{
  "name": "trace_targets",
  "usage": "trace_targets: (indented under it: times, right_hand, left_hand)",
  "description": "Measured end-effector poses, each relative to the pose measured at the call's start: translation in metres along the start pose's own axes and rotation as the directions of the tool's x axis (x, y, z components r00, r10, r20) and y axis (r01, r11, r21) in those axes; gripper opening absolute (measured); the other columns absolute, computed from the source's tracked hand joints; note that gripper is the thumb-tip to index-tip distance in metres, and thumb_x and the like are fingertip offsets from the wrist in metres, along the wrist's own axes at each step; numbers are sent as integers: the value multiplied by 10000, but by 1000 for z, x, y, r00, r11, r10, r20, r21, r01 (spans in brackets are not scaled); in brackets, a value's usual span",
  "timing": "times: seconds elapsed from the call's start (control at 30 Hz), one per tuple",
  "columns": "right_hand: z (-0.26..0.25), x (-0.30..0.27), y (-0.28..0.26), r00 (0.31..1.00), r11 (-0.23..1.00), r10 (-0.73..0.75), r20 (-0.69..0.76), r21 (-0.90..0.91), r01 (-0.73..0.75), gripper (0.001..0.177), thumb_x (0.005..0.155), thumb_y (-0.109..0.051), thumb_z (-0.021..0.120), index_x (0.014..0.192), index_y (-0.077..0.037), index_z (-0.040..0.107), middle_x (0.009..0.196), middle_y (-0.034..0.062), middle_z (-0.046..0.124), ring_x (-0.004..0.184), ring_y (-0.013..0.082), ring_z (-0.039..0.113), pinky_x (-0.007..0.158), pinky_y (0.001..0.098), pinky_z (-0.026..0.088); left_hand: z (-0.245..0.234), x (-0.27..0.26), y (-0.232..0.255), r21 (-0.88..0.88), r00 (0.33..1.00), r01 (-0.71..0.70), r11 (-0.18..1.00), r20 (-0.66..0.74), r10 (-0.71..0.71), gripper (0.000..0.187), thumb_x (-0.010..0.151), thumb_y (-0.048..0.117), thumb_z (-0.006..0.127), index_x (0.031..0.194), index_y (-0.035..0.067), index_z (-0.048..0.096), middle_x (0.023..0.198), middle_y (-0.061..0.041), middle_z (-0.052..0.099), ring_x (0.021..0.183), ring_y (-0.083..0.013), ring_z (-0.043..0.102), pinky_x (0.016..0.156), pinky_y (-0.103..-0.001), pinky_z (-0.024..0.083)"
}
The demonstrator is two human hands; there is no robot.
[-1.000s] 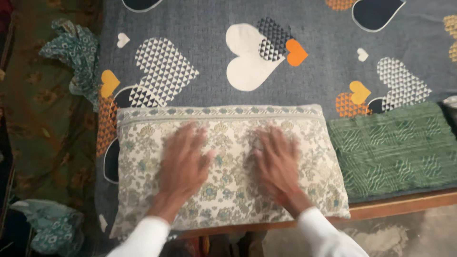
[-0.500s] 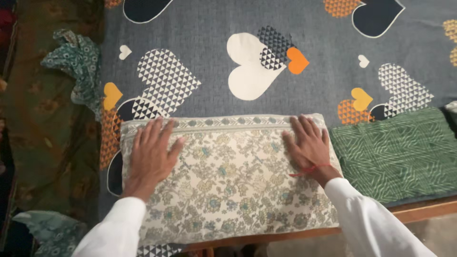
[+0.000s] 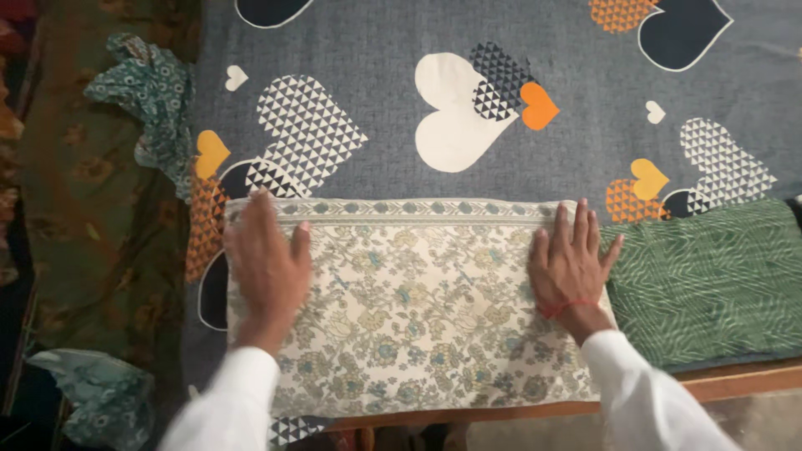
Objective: The person arranges several pillows on a bed with a heart-patterned sheet, smoothing and repositioning them. They then fold a dark gray pillowcase and place it on the bed, followed by smoothing the sheet and adjusting the pillows again.
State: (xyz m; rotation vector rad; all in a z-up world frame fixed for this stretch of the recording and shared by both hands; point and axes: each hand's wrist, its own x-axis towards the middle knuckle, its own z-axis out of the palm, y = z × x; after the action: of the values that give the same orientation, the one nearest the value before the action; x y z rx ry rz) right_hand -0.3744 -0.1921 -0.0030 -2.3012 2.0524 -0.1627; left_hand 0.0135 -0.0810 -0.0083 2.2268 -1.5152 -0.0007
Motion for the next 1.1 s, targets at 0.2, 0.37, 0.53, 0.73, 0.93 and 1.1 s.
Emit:
trace_targets:
  times: [0.2, 0.37, 0.53, 0.73, 0.93, 1.1]
  right_hand:
    - [3, -70, -123, 872, 832, -365, 327, -306, 463, 654, 1059, -458, 168, 1611, -108, 198, 1692, 147, 140, 1571, 318, 98, 1210, 599, -7]
    - [4, -81, -119, 937, 953, -302, 174, 66, 294, 684, 1046, -495, 223, 1618, -127, 151, 1689, 129, 109, 1546, 284, 77, 1221, 568, -5]
    - [-16, -71, -33, 981, 989, -143, 131, 41, 139, 751, 1017, -537, 297, 1611, -96, 167, 1683, 152, 138, 1533, 322, 137, 1187, 596, 3]
    - [1, -81, 37, 999, 921, 24, 22, 388, -31, 726, 1035, -550, 353, 1623, -132, 265, 1687, 170, 219, 1556, 347, 191, 1244, 561, 165]
    - [16, -79, 26, 998, 966, 29, -48, 259, -15, 701, 1032, -510, 391, 1640, -179, 281, 1683, 154, 243, 1548, 330, 208, 1232, 615, 55]
    - [13, -66, 7, 1000, 980, -28, 4, 195, 27, 687, 992, -530, 430, 1605, -235, 333, 1681, 107, 272, 1554, 313, 217, 1228, 584, 85]
  left_hand:
    - [19, -73, 100, 27, 923, -355, 934, 171, 346, 633, 1071, 496, 217, 1583, 124, 236, 1667, -153, 238, 1533, -342, 239, 1259, -555, 86]
    - [7, -73, 60, 139, 923, -288, 947, 302, 237, 716, 1037, 576, 166, 1602, 138, 209, 1668, -142, 170, 1530, -323, 166, 1230, -559, 64]
    - [-16, -70, -4, 195, 954, -205, 959, 258, 151, 788, 983, 663, 252, 1600, 176, 195, 1667, -140, 164, 1524, -327, 156, 1205, -568, 76]
    - [-20, -106, -42, -85, 978, 74, 994, 202, -56, 901, 981, 699, 293, 1621, 74, 179, 1694, -245, 124, 1547, -399, 145, 1216, -600, 115]
    - [-14, -97, -23, 51, 984, 107, 993, 139, -113, 1011, 929, 775, 300, 1616, 43, 179, 1691, -214, 144, 1559, -368, 156, 1210, -670, 19]
    - [15, -45, 15, 113, 984, -99, 989, 156, 80, 965, 907, 798, 286, 1620, 151, 226, 1689, -164, 182, 1552, -351, 156, 1211, -639, 3]
